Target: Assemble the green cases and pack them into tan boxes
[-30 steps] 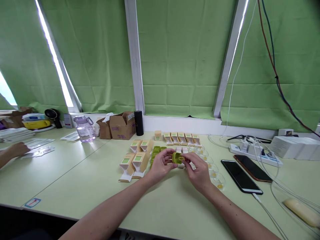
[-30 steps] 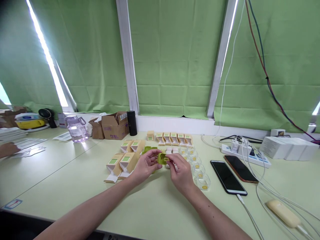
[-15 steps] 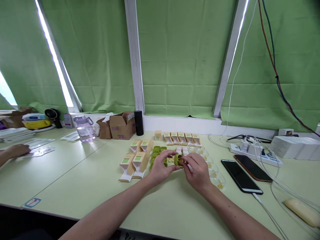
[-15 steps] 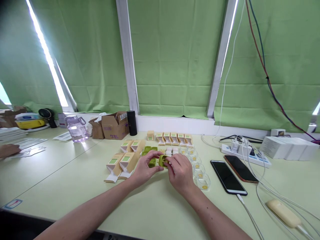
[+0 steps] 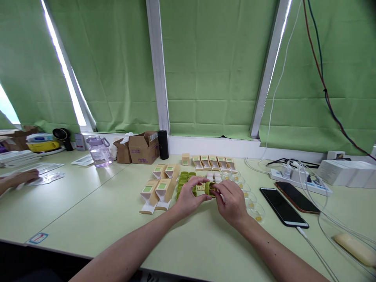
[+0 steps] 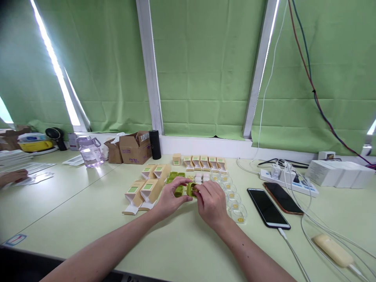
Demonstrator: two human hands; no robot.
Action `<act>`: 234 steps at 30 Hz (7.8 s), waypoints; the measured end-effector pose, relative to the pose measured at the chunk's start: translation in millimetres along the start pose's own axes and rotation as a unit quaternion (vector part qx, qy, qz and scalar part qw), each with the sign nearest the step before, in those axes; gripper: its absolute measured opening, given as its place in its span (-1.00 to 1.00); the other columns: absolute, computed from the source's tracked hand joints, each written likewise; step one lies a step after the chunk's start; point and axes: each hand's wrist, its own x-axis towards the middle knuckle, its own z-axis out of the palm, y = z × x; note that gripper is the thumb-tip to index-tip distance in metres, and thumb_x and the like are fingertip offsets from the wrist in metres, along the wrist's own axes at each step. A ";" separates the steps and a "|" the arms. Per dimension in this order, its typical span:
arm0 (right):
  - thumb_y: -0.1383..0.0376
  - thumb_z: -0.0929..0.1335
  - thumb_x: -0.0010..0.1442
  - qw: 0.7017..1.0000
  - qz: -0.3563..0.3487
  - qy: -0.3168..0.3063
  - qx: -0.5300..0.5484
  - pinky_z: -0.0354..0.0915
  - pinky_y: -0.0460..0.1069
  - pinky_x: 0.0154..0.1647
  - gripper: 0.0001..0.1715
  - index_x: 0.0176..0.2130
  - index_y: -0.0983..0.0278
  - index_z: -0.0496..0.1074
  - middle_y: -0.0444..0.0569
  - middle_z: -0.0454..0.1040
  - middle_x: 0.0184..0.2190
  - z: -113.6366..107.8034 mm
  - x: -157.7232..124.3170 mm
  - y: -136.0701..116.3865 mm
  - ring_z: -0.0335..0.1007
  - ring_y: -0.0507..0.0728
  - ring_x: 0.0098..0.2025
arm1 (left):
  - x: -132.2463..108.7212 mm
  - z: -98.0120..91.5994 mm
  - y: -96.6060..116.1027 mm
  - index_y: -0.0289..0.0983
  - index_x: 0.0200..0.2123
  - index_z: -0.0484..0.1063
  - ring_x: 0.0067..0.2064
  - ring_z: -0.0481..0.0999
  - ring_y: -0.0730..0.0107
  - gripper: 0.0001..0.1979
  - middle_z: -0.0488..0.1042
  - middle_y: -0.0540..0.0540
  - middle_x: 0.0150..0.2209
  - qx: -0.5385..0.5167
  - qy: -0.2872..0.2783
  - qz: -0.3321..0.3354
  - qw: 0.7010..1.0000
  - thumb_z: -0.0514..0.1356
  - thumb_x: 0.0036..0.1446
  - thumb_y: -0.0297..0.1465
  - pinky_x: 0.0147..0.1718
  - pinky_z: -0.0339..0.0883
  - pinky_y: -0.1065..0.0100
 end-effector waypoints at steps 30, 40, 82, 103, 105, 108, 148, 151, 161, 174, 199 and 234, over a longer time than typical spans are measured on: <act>0.43 0.33 0.30 0.995 0.007 -0.042 0.089 0.48 0.26 0.08 -0.42 0.27 0.20 0.30 0.19 0.52 0.09 -4.0 -2.5 2.2 0.46 0.35 0.16 | 4.5 -5.6 -14.3 -0.16 -0.04 0.63 -0.01 0.54 0.04 -0.57 0.62 -0.15 -0.12 0.089 0.054 0.052 0.993 0.53 -0.04 -0.43 0.03 0.43 0.06; 0.42 0.30 0.34 0.988 0.067 -0.054 0.131 0.51 0.29 0.17 -0.41 0.31 0.15 0.31 0.15 0.51 0.15 4.5 -8.1 3.5 0.44 0.33 0.24 | -1.5 -0.3 -0.2 -0.19 0.04 0.58 -0.02 0.54 0.07 -0.56 0.63 -0.17 -0.11 0.109 0.045 0.102 0.988 0.50 0.08 -0.33 -0.02 0.44 0.11; 0.37 0.34 0.35 0.985 0.088 -0.021 0.146 0.50 0.26 0.20 -0.54 0.21 0.16 0.38 0.12 0.57 0.10 13.0 -14.8 4.8 0.50 0.31 0.21 | 4.8 11.3 -10.7 -0.32 -0.37 0.57 -0.35 0.51 0.35 -0.76 0.60 -0.12 -0.37 -0.050 0.035 -0.124 0.990 0.34 0.09 -0.23 -0.30 0.39 0.36; 0.37 0.33 0.35 0.984 0.099 -0.027 0.147 0.49 0.28 0.20 -0.58 0.18 0.16 0.38 0.12 0.55 0.10 9.5 -11.9 3.1 0.49 0.31 0.21 | 6.2 9.2 -13.4 -0.31 -0.41 0.56 -0.37 0.51 0.35 -0.66 0.57 -0.09 -0.42 -0.074 0.036 -0.136 0.987 0.41 0.05 -0.13 -0.27 0.41 0.34; 0.37 0.33 0.35 0.984 0.098 -0.027 0.148 0.50 0.28 0.20 -0.59 0.17 0.16 0.38 0.12 0.55 0.11 9.4 -11.7 3.5 0.49 0.31 0.21 | 6.7 9.1 -13.3 -0.32 -0.40 0.55 -0.36 0.51 0.35 -0.66 0.57 -0.09 -0.42 -0.083 0.034 -0.137 0.986 0.42 0.04 -0.13 -0.26 0.42 0.34; 0.37 0.33 0.35 0.983 0.098 -0.027 0.150 0.50 0.27 0.20 -0.59 0.17 0.17 0.38 0.12 0.55 0.10 9.8 -12.2 4.9 0.50 0.30 0.21 | 6.8 8.6 -12.2 -0.32 -0.40 0.55 -0.37 0.52 0.36 -0.66 0.57 -0.09 -0.43 -0.094 0.034 -0.138 0.985 0.43 0.03 -0.13 -0.26 0.43 0.34; 0.40 0.32 0.33 0.978 0.117 -0.029 0.170 0.54 0.26 0.11 -0.53 0.19 0.14 0.36 0.11 0.52 0.12 6.6 -8.8 4.3 0.49 0.30 0.16 | 5.0 8.0 -3.5 -0.28 -0.40 0.49 -0.33 0.55 0.33 -0.59 0.58 -0.09 -0.41 -0.165 0.038 -0.168 0.971 0.47 -0.02 -0.07 -0.26 0.41 0.34; 0.42 0.32 0.31 0.978 0.110 -0.030 0.173 0.52 0.29 0.15 -0.49 0.22 0.14 0.34 0.13 0.49 0.14 6.8 -9.1 5.4 0.45 0.31 0.20 | 4.3 7.6 -2.5 -0.29 -0.39 0.50 -0.32 0.56 0.34 -0.61 0.59 -0.10 -0.39 -0.172 0.039 -0.171 0.969 0.47 0.00 -0.09 -0.25 0.42 0.34; 0.46 0.28 0.32 0.983 0.100 -0.025 0.150 0.50 0.29 0.19 -0.38 0.30 0.13 0.30 0.16 0.36 0.16 4.4 -6.6 5.4 0.38 0.31 0.23 | 0.9 3.6 -8.9 -0.27 -0.04 0.51 0.01 0.58 0.17 -0.73 0.59 -0.23 -0.02 -0.069 0.055 -0.063 0.994 0.33 0.23 -0.30 0.01 0.47 0.16; 0.47 0.32 0.36 0.993 -0.007 -0.024 0.118 0.50 0.28 0.22 -0.45 0.28 0.20 0.28 0.20 0.50 0.17 3.1 -7.3 7.2 0.45 0.30 0.27 | -1.8 -0.8 -9.5 -0.16 0.18 0.44 0.19 0.35 -0.02 -0.51 0.52 -0.22 0.09 0.136 0.017 0.171 0.976 0.35 0.19 -0.51 0.19 0.33 -0.09; 0.49 0.27 0.38 0.995 -0.039 -0.061 0.070 0.57 0.23 0.04 -0.60 0.16 0.25 0.41 0.29 0.43 0.15 0.1 -2.2 3.7 0.50 0.31 0.12 | -2.7 0.7 -8.8 -0.18 0.12 0.51 0.15 0.38 -0.04 -0.57 0.58 -0.22 0.01 0.144 0.040 0.176 0.973 0.34 0.19 -0.54 0.12 0.37 -0.09; 0.48 0.27 0.40 0.995 -0.037 -0.045 0.085 0.55 0.26 0.11 -0.63 0.13 0.25 0.43 0.29 0.45 0.17 0.6 -2.7 2.8 0.45 0.34 0.24 | -3.2 1.2 -7.8 -0.19 0.14 0.50 0.14 0.38 -0.03 -0.57 0.57 -0.22 0.02 0.143 0.043 0.177 0.973 0.34 0.21 -0.51 0.12 0.38 -0.10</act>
